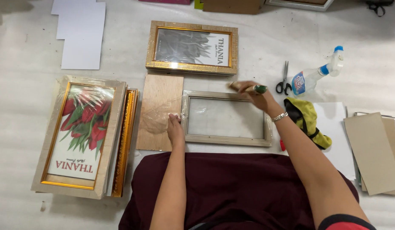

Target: Cleaning glass and assembling a picture frame on the floor using various tools.

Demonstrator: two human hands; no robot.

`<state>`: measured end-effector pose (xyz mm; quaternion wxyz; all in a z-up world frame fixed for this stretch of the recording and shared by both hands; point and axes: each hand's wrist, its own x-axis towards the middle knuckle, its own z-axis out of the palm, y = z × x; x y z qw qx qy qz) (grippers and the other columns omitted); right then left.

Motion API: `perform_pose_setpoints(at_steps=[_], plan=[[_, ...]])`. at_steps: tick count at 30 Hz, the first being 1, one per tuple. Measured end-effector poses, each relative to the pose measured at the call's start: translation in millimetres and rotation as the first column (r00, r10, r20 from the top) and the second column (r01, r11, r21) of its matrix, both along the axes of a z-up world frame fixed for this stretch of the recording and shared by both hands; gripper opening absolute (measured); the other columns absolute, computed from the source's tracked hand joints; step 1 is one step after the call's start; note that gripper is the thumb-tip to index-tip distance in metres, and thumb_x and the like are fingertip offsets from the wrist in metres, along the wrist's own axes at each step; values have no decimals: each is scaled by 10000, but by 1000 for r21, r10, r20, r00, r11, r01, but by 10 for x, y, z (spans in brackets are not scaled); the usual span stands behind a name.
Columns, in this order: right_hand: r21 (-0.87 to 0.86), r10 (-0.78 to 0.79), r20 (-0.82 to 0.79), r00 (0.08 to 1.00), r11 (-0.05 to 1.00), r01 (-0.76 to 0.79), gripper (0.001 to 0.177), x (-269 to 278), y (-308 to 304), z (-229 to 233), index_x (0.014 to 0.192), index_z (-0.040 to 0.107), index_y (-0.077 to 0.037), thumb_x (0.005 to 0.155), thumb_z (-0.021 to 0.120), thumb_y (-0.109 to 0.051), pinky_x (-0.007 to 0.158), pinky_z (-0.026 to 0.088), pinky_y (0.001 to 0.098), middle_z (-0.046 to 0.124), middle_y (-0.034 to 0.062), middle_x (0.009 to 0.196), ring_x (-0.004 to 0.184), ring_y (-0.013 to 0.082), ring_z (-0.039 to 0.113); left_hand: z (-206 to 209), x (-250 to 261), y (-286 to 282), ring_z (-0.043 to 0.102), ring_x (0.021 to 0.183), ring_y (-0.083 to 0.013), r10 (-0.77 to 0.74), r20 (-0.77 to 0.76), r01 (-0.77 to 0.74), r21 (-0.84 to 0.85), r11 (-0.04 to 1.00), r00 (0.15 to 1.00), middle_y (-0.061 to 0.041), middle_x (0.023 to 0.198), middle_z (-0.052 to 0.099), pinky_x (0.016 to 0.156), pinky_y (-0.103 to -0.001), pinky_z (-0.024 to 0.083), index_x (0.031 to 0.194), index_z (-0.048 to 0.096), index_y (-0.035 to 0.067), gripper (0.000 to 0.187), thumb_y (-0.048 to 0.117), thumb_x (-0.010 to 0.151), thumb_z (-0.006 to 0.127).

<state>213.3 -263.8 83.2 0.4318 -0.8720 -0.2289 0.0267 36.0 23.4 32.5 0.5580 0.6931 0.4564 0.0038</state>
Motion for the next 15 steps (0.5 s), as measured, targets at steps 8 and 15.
perform_pose_setpoints(at_steps=[8,15], plan=[[248,572,-507,645,813,-526,201,-534,528,124,1014,765,-122,879,813,-262,981,507,403,775,59,972,980,203,710,-132,24,33,586,1296,-350,-7,-6,7,-10,1000,1000,-15,1232,738,1158,-478,387,1239,660,200,629,576,1078,183],[30,214,187,959,974,-223,61,7,598,-18,1019,721,-183,971,702,-215,1059,491,402,728,20,1201,1142,249,682,-23,11,11,585,1294,-371,-2,24,2,-8,1000,1000,-67,1237,735,1144,-497,393,1251,663,162,663,586,1081,182]])
